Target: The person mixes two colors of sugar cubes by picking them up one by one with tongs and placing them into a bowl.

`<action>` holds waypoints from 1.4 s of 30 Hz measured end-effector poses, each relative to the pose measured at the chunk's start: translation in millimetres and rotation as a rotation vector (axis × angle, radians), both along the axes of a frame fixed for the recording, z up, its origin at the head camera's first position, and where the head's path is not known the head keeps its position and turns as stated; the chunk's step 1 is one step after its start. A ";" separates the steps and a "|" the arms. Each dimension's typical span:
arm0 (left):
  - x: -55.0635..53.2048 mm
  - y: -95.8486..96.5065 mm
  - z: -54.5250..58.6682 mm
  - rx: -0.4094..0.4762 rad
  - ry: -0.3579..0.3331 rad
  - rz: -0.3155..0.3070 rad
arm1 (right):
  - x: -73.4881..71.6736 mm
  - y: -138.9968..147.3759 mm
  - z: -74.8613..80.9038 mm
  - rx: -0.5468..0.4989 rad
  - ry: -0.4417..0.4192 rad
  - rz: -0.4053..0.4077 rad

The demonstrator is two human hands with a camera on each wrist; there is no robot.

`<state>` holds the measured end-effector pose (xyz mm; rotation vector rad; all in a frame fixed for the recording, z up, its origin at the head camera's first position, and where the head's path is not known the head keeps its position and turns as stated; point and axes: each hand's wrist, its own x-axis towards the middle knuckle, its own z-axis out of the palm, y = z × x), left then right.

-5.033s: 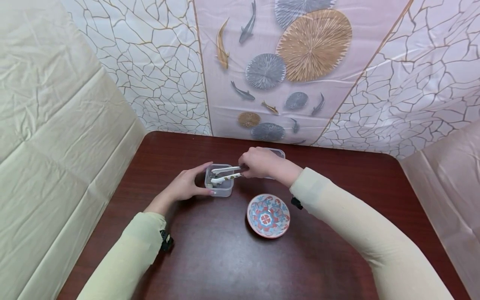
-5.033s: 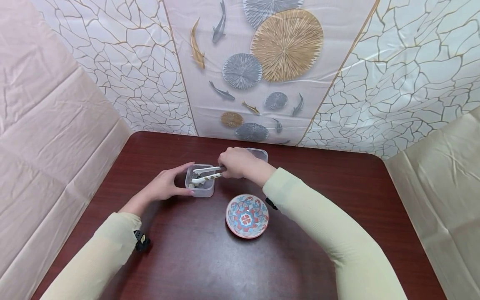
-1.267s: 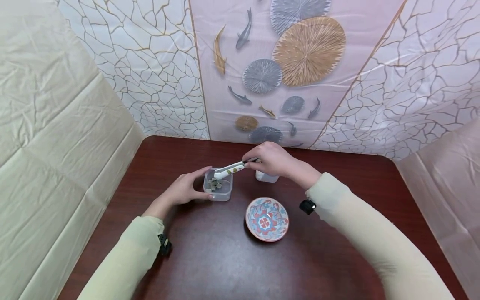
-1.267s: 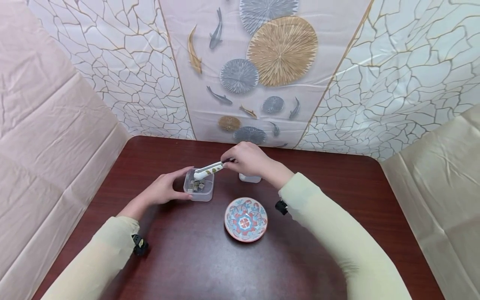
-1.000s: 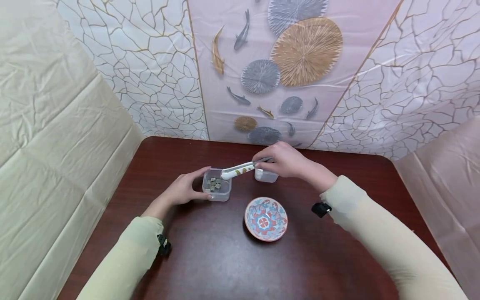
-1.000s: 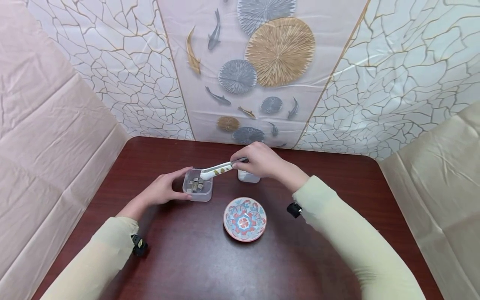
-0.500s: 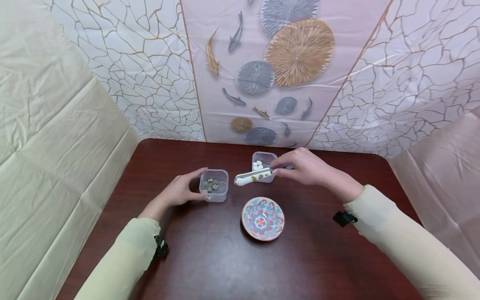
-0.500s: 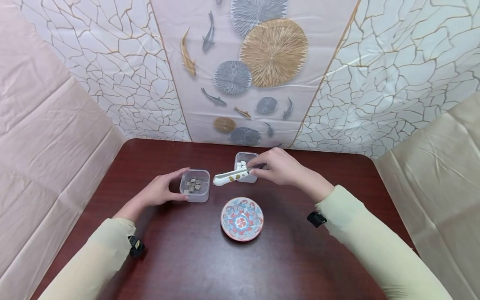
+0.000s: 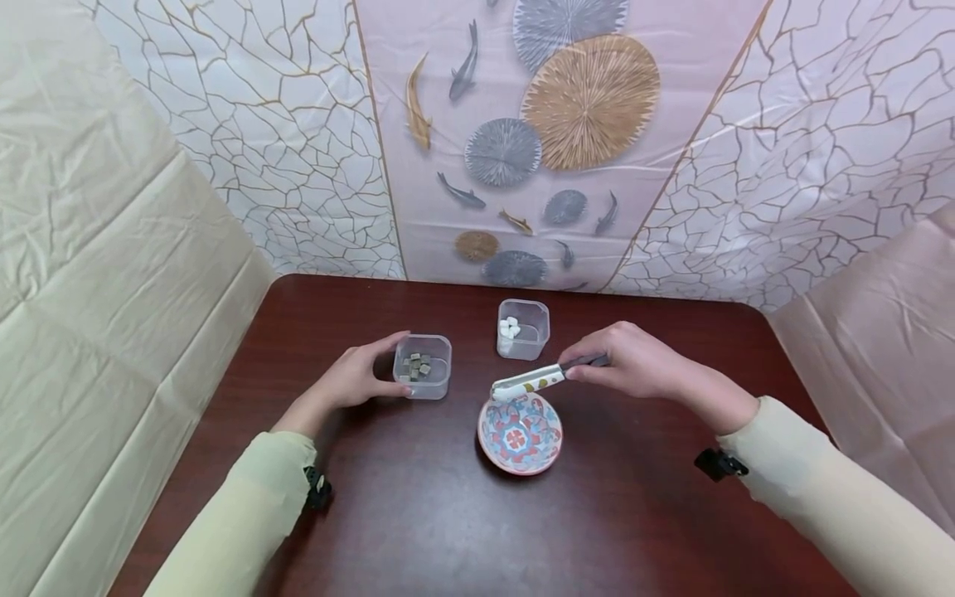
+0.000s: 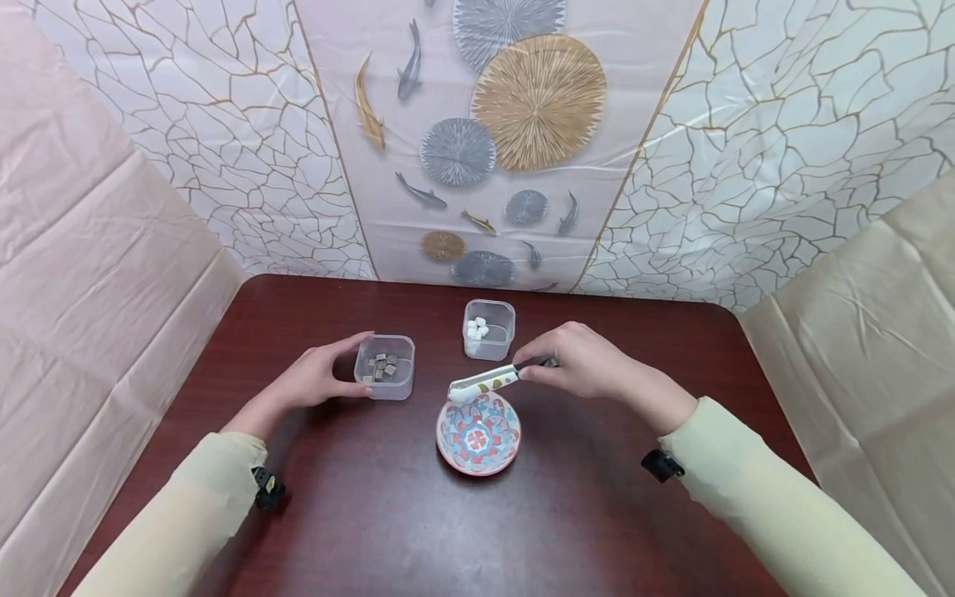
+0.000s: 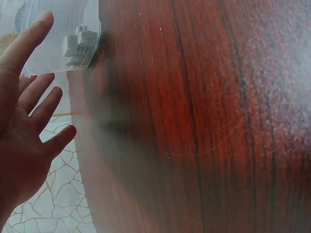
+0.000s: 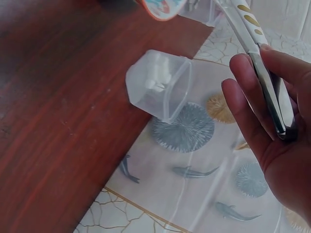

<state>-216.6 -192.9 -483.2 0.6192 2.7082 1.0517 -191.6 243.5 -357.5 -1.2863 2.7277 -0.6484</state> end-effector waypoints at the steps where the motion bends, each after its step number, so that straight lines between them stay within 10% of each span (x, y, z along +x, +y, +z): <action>1: -0.1 -0.1 0.2 -0.001 0.002 0.000 | 1.3 0.7 -1.3 0.002 -0.001 0.007; 21: -0.4 0.1 -0.5 -0.008 0.006 0.000 | 4.2 -0.6 -19.9 0.088 -0.054 0.073; 42: 0.3 0.0 0.8 -0.003 -0.015 0.000 | -5.1 -8.5 8.7 0.064 -0.005 0.019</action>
